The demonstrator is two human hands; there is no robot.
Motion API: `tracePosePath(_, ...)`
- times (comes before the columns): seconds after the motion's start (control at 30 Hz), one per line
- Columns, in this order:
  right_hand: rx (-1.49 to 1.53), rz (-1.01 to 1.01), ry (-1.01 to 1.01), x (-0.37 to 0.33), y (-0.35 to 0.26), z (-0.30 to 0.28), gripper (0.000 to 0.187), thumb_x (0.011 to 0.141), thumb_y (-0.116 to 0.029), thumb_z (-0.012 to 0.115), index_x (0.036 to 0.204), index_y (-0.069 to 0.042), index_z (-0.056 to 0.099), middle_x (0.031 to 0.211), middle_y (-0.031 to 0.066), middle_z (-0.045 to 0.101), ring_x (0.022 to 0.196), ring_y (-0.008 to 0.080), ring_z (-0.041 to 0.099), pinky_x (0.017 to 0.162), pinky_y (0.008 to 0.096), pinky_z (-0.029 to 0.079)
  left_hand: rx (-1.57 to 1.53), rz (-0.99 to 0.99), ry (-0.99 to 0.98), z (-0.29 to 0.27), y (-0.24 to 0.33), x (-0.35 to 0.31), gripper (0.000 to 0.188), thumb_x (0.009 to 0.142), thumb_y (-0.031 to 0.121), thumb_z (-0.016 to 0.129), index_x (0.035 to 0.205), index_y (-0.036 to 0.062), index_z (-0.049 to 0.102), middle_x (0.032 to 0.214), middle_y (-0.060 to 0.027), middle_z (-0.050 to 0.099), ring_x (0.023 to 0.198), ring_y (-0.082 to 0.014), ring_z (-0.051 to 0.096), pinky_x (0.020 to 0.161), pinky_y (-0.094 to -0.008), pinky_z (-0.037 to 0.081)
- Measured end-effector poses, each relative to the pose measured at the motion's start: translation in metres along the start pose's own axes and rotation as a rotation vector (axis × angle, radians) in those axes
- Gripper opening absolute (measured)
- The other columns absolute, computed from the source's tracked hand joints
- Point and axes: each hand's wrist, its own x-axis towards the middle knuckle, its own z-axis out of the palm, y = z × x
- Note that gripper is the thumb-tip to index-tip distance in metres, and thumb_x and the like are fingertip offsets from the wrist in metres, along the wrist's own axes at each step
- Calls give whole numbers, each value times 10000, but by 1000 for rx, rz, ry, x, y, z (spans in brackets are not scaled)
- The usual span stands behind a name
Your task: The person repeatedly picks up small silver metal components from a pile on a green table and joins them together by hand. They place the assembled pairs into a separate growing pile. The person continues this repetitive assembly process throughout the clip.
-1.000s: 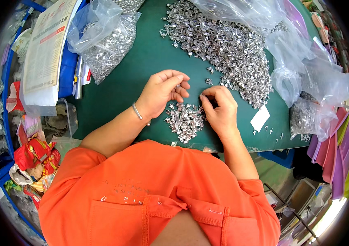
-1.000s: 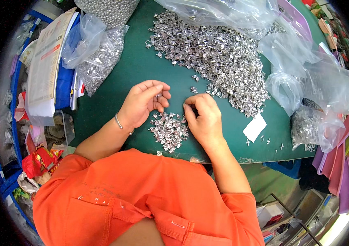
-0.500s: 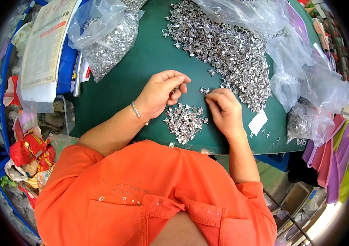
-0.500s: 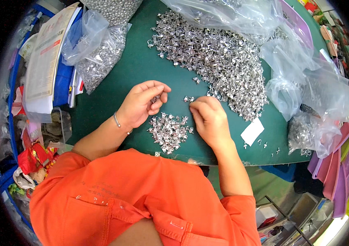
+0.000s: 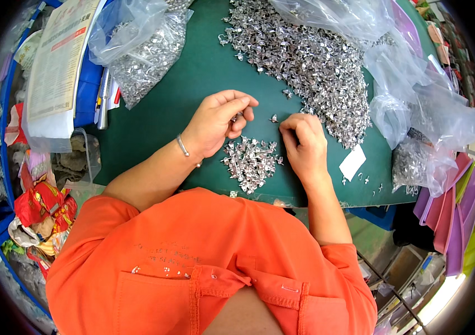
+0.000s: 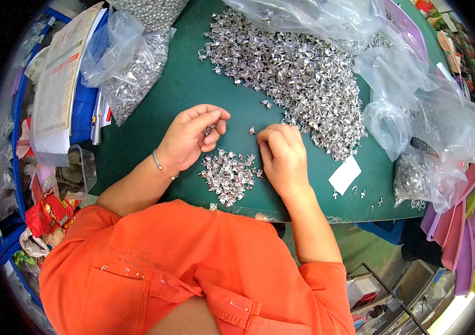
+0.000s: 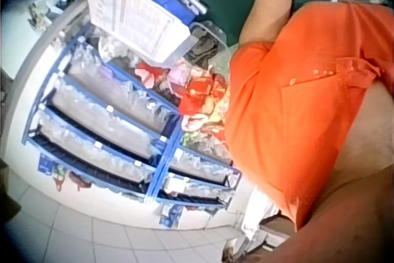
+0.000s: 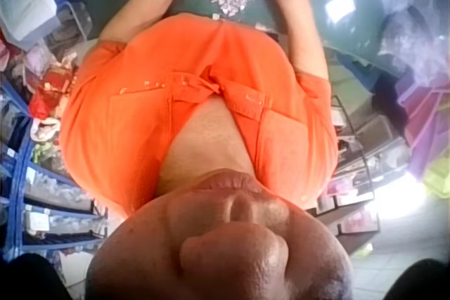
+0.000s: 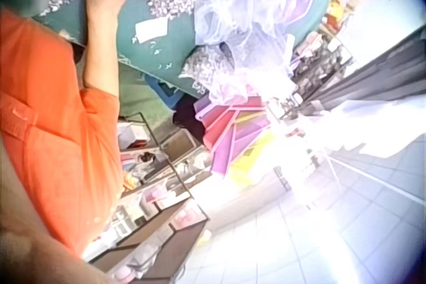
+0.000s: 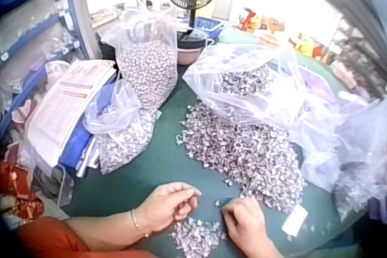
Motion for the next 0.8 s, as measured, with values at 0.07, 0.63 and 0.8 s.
tracePosePath(0.07, 87, -20, -101, -3, 0, -9, 160, 763, 41, 715, 895, -35, 666, 897, 95, 658, 852, 300, 621, 749, 381, 511, 7, 6, 4, 0, 0, 0, 197, 1003, 171, 529, 1053, 10, 630, 834, -34, 599, 583, -53, 462, 482, -188, 342)
tracePosePath(0.63, 306, 120, -192, -7, -4, -12, 152, 768, 29, 727, 897, -25, 667, 942, 92, 691, 878, 285, 649, 779, 357, 515, 10, -7, 13, 0, 0, 0, 198, 1008, 179, 527, 1056, 19, 633, 838, -30, 603, 585, -52, 466, 483, -188, 352)
tracePosePath(0.8, 238, 59, -92, 4, -9, -6, 149, 787, 6, 723, 925, -24, 678, 917, 101, 653, 841, 297, 623, 745, 376, 507, 20, 5, -3, 0, 0, 0, 199, 1009, 180, 525, 1054, 21, 634, 838, -30, 603, 586, -53, 467, 483, -190, 352)
